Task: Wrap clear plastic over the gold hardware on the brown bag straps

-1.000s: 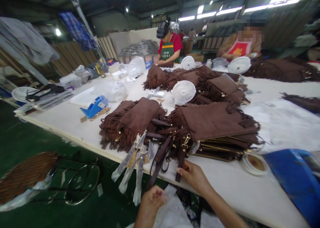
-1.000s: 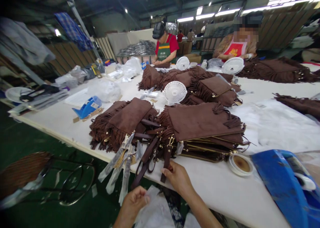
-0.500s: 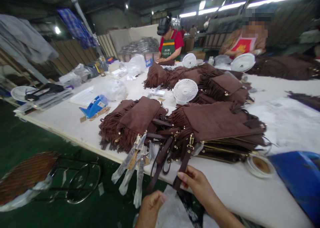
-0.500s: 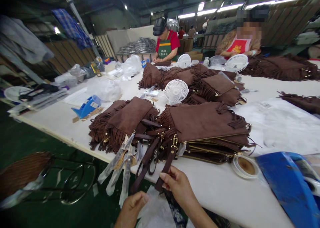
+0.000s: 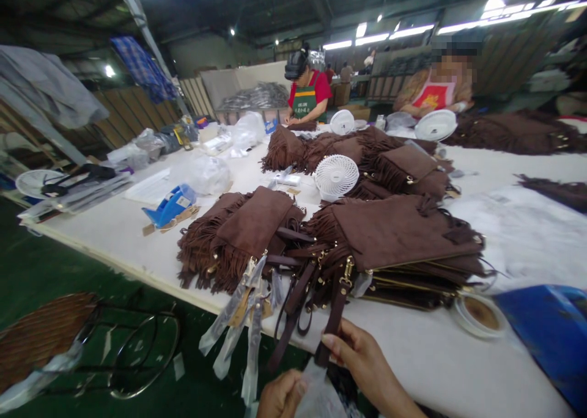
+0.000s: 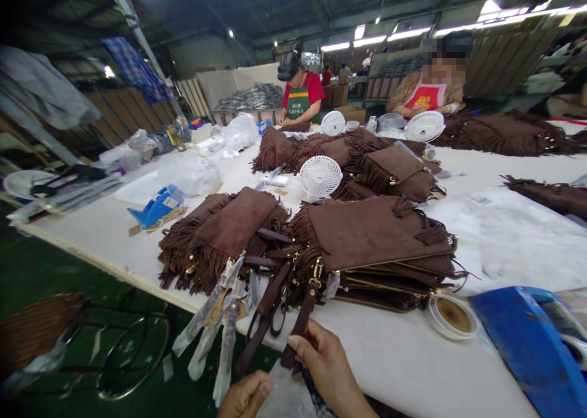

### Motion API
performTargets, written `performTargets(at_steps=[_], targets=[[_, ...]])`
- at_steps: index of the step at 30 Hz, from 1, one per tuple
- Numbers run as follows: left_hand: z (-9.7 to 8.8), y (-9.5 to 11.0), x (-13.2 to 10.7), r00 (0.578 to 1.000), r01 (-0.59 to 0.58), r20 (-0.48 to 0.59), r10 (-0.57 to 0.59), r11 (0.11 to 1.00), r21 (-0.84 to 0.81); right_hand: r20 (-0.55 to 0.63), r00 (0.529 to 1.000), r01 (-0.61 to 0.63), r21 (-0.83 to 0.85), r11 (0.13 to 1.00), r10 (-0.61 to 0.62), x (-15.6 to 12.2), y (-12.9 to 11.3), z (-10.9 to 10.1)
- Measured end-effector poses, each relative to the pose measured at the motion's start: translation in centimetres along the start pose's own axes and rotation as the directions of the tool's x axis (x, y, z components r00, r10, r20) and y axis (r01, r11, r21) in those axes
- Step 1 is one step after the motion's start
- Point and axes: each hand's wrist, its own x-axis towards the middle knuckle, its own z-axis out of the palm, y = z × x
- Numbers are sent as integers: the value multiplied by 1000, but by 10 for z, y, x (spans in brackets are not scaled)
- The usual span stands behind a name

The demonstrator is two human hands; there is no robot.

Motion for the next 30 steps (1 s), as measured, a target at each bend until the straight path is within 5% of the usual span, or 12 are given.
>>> performTargets(at_steps=[10,18,30], targets=[[6,12,2,999,44,-4,-45,996,-84,92,996,-21,22,1000,19,-1,-6,-4],[21,23,2,988,136,-31,-153,941,-309,12,1000,-26,144,989,24,2,3,-4],[41,38,3,940,221,-151,-306,883,-415,-9,998,-52,193,980,55,4,3,-3]])
